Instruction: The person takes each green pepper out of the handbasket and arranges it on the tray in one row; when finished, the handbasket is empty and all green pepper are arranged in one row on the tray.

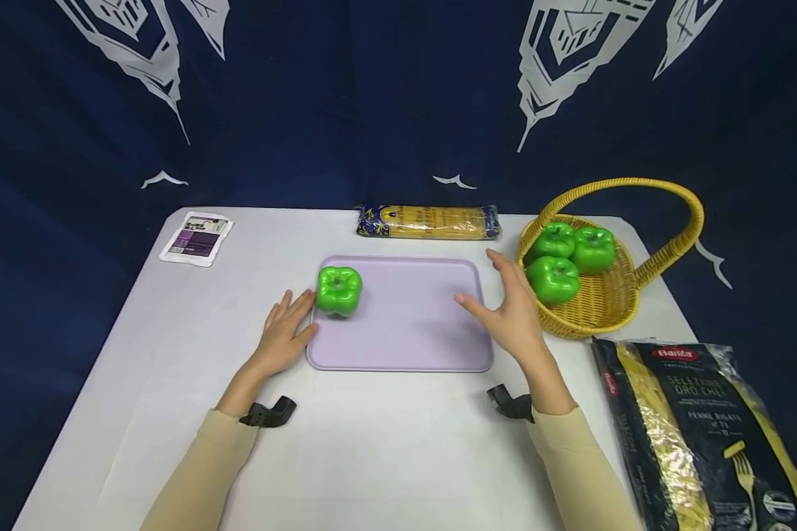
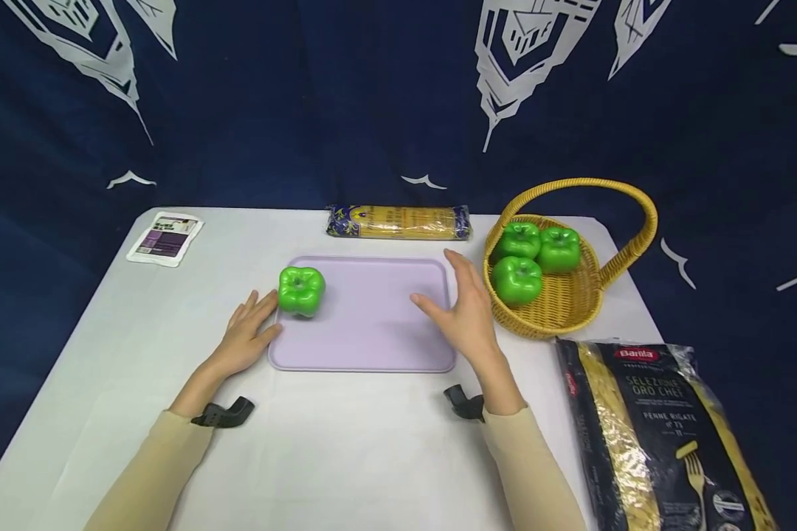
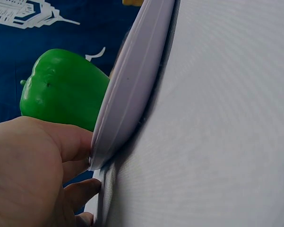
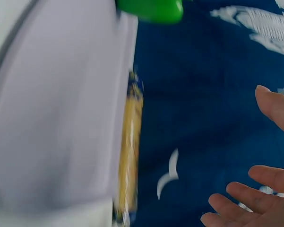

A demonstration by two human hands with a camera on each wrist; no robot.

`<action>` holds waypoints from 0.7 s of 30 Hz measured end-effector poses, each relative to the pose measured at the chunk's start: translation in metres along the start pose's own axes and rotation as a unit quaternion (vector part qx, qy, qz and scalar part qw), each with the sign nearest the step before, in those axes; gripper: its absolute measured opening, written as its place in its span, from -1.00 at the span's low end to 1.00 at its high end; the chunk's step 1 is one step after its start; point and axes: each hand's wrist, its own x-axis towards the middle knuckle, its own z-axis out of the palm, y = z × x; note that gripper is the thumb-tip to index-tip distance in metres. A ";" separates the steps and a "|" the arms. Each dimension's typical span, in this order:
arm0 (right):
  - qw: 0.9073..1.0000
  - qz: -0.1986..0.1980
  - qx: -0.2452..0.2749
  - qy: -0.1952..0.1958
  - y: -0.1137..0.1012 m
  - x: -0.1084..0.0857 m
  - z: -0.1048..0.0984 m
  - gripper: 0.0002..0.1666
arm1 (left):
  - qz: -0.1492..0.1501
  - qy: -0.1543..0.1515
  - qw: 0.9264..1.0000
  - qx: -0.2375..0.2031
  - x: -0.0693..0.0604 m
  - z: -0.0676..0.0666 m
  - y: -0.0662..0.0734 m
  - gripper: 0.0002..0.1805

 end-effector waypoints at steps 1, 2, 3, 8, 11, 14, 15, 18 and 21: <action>1.000 0.006 0.000 0.009 0.004 -0.001 -0.006 -0.03 | -0.001 0.000 1.000 -0.001 0.000 0.000 0.000 -0.35; 1.000 0.015 0.003 0.017 0.009 -0.001 -0.012 -0.04 | -0.001 0.000 1.000 -0.002 -0.001 -0.001 0.000 -0.35; 0.999 0.026 0.006 0.025 0.014 -0.002 -0.018 -0.05 | -0.001 0.000 1.000 -0.002 -0.002 -0.001 -0.001 -0.35; 0.993 0.087 0.033 0.078 0.036 -0.006 -0.047 -0.10 | -0.002 0.002 1.000 -0.005 -0.002 -0.001 -0.002 -0.35; 0.984 0.125 0.039 0.118 0.047 -0.009 -0.061 -0.13 | -0.003 0.003 1.000 -0.006 -0.002 -0.001 -0.003 -0.35; 0.975 0.166 0.034 0.145 0.058 -0.010 -0.072 -0.14 | -0.003 0.004 1.000 -0.007 -0.002 0.000 -0.003 -0.35; 0.971 0.180 0.032 0.151 0.061 -0.010 -0.075 -0.15 | -0.003 0.005 1.000 -0.008 -0.001 0.000 -0.002 -0.35; 0.963 0.213 0.027 0.161 0.070 -0.011 -0.082 -0.16 | -0.003 0.007 1.000 -0.011 -0.001 0.001 -0.002 -0.36; 0.959 0.228 0.027 0.166 0.077 -0.011 -0.085 -0.17 | -0.002 0.009 1.000 -0.013 -0.001 0.001 -0.001 -0.36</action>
